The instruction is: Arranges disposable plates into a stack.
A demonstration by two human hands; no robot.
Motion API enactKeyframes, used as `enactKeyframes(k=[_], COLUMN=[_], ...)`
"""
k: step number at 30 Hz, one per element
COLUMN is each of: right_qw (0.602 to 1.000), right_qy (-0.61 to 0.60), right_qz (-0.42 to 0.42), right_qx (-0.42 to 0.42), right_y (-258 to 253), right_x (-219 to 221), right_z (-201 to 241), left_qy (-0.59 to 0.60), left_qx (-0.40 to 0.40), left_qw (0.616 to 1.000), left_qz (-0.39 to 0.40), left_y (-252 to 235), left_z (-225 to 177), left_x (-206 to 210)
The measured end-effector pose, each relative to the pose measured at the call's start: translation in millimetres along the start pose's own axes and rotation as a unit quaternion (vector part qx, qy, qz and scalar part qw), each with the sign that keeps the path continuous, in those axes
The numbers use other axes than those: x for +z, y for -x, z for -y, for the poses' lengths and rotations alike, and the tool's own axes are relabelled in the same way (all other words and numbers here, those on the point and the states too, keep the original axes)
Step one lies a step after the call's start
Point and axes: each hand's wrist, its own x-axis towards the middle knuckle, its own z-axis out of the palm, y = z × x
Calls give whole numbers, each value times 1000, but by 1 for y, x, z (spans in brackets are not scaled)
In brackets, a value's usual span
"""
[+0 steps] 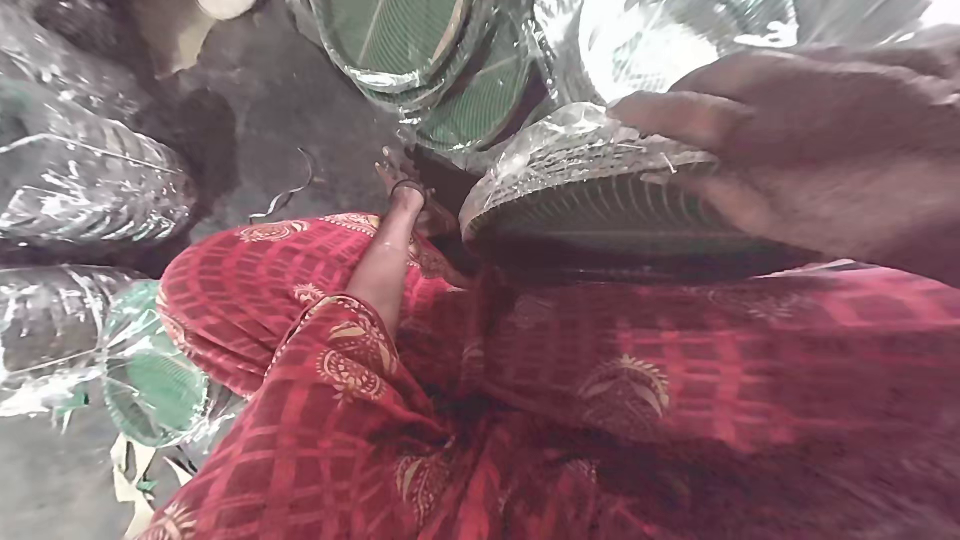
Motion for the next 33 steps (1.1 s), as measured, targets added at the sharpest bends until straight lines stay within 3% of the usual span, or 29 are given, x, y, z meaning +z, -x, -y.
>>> enactKeyframes(k=[7, 13, 19, 26, 29, 33], right_qw=[1000, 1000, 1000, 1000, 999, 998], right_qy=[-12, -19, -3, 3, 0, 5], right_qz=[-4, -2, 14, -1, 4, 33], right_qx=[12, 9, 24, 20, 33, 61], right_y=[3, 2, 5, 14, 18, 18], right_x=[7, 2, -3, -1, -5, -13], right_z=[-5, 2, 4, -1, 6, 18], left_qy=[-24, 21, 81, 69, 73, 126], left_qx=[26, 3, 5, 7, 26, 48], left_qw=[999, 999, 997, 997, 996, 986], left_qz=[-15, -29, -12, 31, 39, 93], left_y=[-21, -14, -8, 6, -5, -3], left_z=[12, 21, 21, 8, 7, 12], left_x=[27, 18, 19, 1, 12, 3])
